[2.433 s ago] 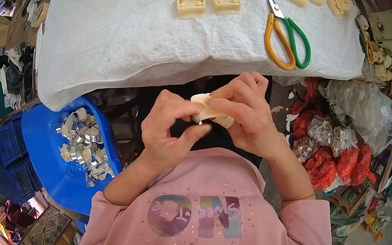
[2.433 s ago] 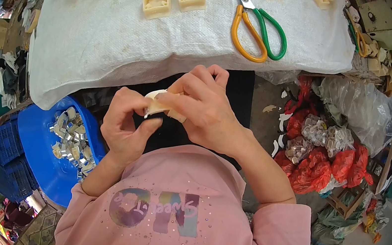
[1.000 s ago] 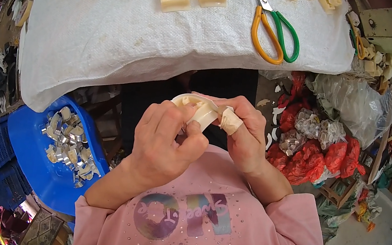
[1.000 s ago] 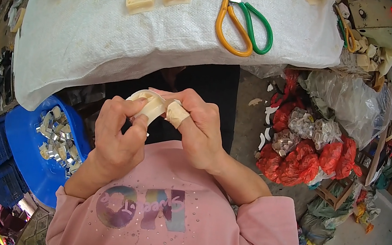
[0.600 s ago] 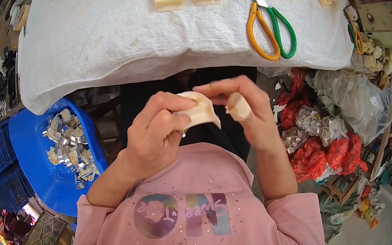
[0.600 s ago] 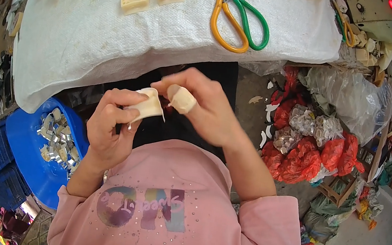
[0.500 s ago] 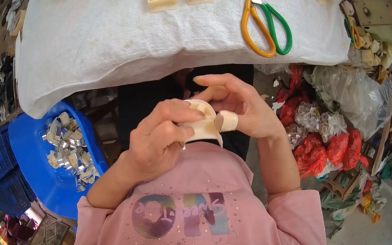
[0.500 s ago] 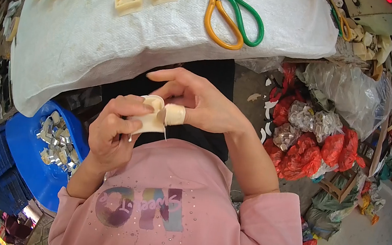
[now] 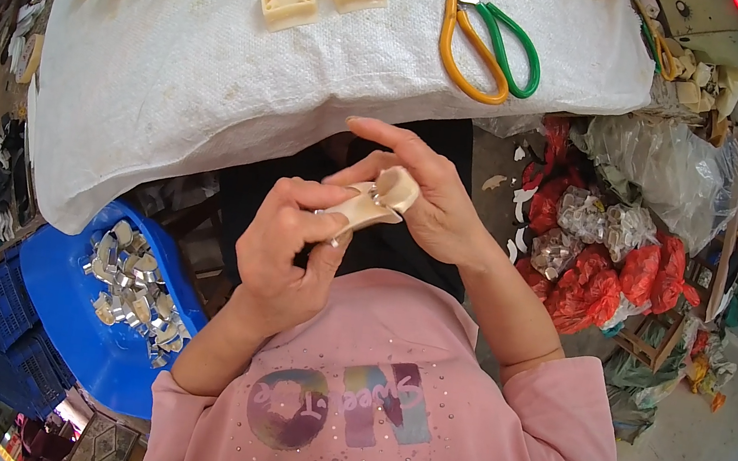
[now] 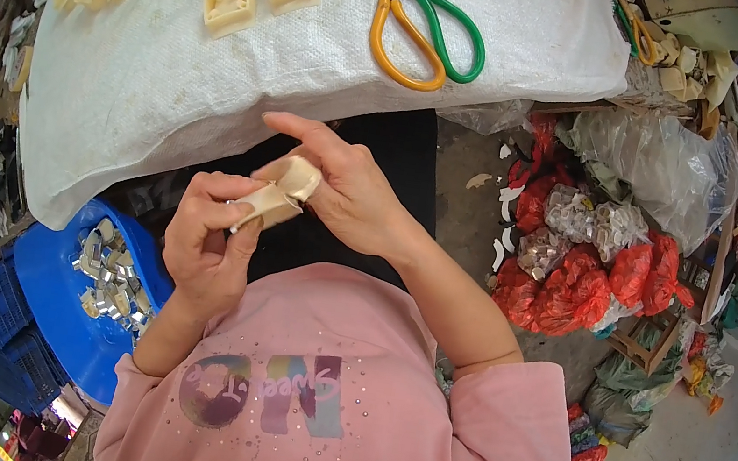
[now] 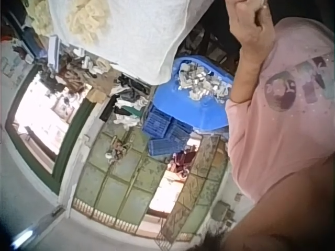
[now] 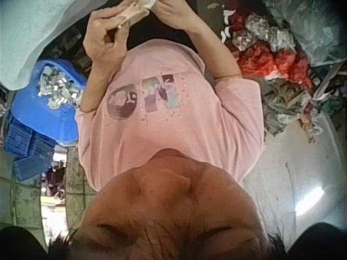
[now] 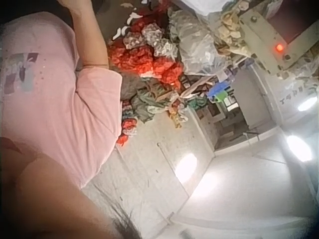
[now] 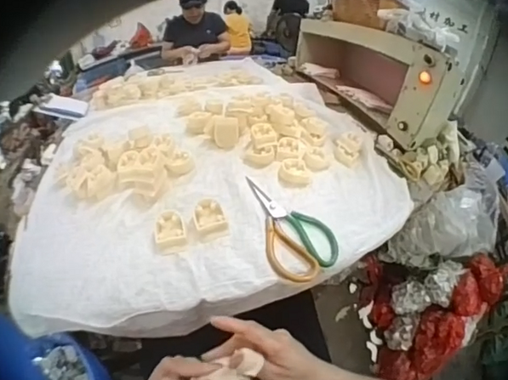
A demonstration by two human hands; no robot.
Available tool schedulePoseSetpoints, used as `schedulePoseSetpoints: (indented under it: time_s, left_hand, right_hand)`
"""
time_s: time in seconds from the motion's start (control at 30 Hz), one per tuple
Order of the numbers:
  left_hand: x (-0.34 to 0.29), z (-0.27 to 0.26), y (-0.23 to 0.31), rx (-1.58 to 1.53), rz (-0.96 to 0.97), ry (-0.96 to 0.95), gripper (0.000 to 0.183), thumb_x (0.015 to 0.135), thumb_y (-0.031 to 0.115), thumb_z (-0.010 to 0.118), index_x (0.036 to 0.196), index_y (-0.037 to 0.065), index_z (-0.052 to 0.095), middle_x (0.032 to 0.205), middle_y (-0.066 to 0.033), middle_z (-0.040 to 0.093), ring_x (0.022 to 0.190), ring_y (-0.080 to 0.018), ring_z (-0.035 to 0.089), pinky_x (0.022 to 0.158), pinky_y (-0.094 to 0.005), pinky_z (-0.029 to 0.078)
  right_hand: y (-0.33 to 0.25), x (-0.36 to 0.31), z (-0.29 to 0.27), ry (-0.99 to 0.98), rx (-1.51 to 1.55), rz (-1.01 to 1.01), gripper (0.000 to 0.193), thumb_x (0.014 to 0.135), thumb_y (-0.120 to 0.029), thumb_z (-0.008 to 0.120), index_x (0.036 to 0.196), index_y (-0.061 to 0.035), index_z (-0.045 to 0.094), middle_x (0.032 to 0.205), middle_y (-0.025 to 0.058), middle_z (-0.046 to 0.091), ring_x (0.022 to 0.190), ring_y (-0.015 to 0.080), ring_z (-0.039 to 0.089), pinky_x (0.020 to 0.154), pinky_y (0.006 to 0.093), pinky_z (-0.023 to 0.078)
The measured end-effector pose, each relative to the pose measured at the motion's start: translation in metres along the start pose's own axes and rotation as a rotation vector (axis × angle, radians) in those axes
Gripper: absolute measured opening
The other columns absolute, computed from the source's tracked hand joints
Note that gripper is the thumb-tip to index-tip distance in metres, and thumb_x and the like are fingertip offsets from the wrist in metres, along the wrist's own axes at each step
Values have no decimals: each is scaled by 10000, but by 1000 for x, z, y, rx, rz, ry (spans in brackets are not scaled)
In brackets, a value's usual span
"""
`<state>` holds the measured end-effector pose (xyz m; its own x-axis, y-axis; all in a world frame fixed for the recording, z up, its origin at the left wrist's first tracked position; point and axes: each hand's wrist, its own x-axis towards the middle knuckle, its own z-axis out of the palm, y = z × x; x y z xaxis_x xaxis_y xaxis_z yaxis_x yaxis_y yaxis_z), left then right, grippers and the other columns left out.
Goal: Trim and assemble small plastic shoe components at a workbench.
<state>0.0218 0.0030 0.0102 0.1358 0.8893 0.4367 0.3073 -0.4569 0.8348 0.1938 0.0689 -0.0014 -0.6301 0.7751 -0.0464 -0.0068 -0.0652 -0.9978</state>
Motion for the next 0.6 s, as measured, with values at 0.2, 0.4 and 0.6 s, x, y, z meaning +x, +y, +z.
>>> schedulePoseSetpoints:
  time_s: [0.2,0.4,0.6]
  left_hand:
    - [9,4,5,-460,-404,294,132,845,22,614,920,7,506,1020,-156,592,883,-141,565,784,-261,455]
    - [6,12,7,-592,-468,270,129,840,26,626,889,16,508,1015,-139,607,872,-112,557,781,-251,449]
    - [9,6,8,-579,-470,234,82,860,-12,582,912,-34,525,1023,-150,595,907,-129,582,803,-262,485]
  right_hand:
    - [-3,5,-11,100,-290,-395,352,860,-205,591,1187,-79,562,1172,114,563,1028,231,502,851,338,419]
    - [-10,2,17,273,-368,-286,119,752,-22,574,861,-43,530,917,90,487,899,263,435,804,334,355]
    - [-5,5,15,255,63,-199,129,757,-34,573,881,-46,542,929,94,494,878,247,439,797,343,331]
